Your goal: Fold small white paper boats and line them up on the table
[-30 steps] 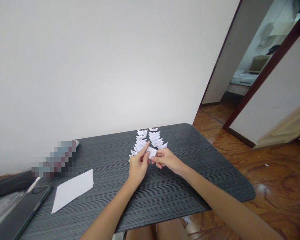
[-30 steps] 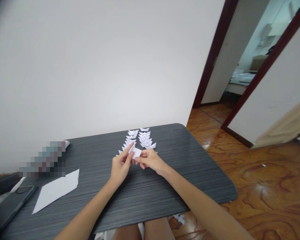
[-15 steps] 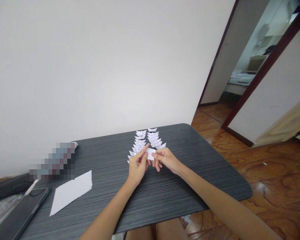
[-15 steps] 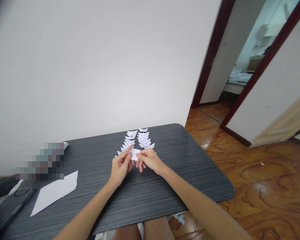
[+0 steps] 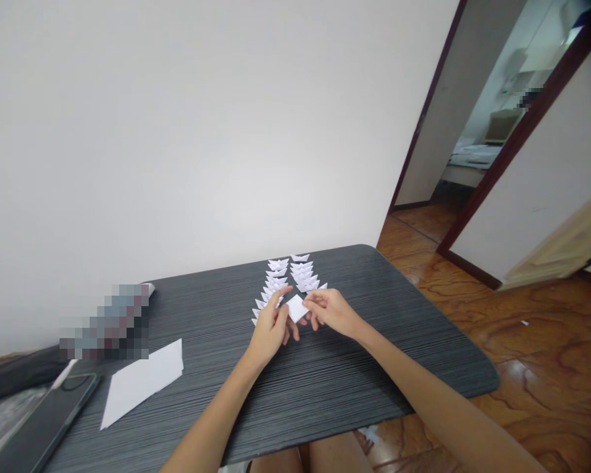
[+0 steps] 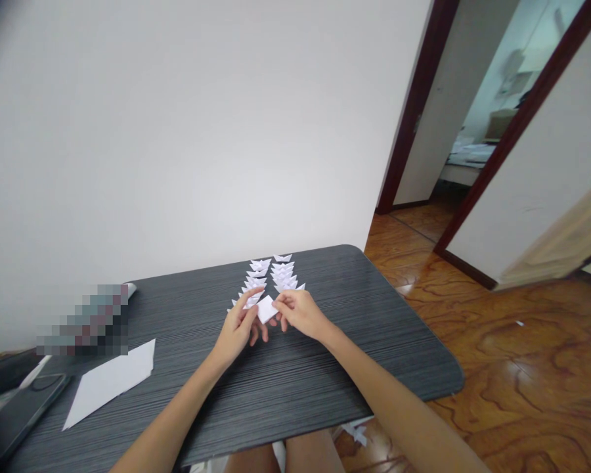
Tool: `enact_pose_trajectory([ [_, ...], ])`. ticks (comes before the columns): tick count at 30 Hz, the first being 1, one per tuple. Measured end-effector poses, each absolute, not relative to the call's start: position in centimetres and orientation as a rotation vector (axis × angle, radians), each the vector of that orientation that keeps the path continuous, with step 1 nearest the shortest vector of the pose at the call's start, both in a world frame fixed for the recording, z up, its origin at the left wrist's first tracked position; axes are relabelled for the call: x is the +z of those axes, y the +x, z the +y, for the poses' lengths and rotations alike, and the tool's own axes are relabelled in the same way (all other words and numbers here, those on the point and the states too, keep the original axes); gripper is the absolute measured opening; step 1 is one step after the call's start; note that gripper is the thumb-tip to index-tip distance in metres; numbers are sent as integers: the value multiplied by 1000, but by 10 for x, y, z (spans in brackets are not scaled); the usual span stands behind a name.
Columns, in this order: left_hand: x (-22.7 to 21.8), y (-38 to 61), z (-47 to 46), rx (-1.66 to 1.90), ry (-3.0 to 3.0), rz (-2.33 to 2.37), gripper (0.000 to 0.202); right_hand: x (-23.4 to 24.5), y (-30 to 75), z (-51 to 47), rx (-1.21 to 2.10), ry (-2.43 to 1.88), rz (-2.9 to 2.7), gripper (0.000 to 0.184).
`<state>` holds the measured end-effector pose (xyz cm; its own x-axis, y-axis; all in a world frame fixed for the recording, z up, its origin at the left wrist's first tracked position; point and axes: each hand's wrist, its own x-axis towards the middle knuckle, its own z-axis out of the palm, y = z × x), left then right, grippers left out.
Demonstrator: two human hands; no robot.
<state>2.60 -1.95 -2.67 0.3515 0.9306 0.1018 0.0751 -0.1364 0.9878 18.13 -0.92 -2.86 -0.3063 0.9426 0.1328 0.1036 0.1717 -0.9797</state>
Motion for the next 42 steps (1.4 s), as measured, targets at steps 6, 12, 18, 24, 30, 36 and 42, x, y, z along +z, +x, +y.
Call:
enact_pose_trajectory([
  [6, -22, 22, -22, 1183, 1701, 1007, 32, -19, 182, -11, 1243, -968, -1471, 19],
  [12, -17, 22, -23, 1188, 1872, 885, 20, -13, 189, -12, 1172, -872, -1481, 13],
  [18, -16, 23, -25, 1208, 1573, 949, 29, -9, 192, -15, 1155, -772, -1628, 18],
  [24, -21, 22, -21, 1233, 1683, 866, 27, -11, 190, -13, 1150, -771, -1561, 13],
  [30, -20, 17, -17, 1363, 2005, 933, 22, -14, 191, -12, 1268, -768, -1488, 15],
  [36, -14, 18, -20, 1522, 2107, 932, 10, -11, 191, -15, 1378, -683, -1503, 21],
  [42, -14, 19, -24, 1537, 2049, 935, 7, -12, 192, -15, 1456, -595, -1563, 32],
])
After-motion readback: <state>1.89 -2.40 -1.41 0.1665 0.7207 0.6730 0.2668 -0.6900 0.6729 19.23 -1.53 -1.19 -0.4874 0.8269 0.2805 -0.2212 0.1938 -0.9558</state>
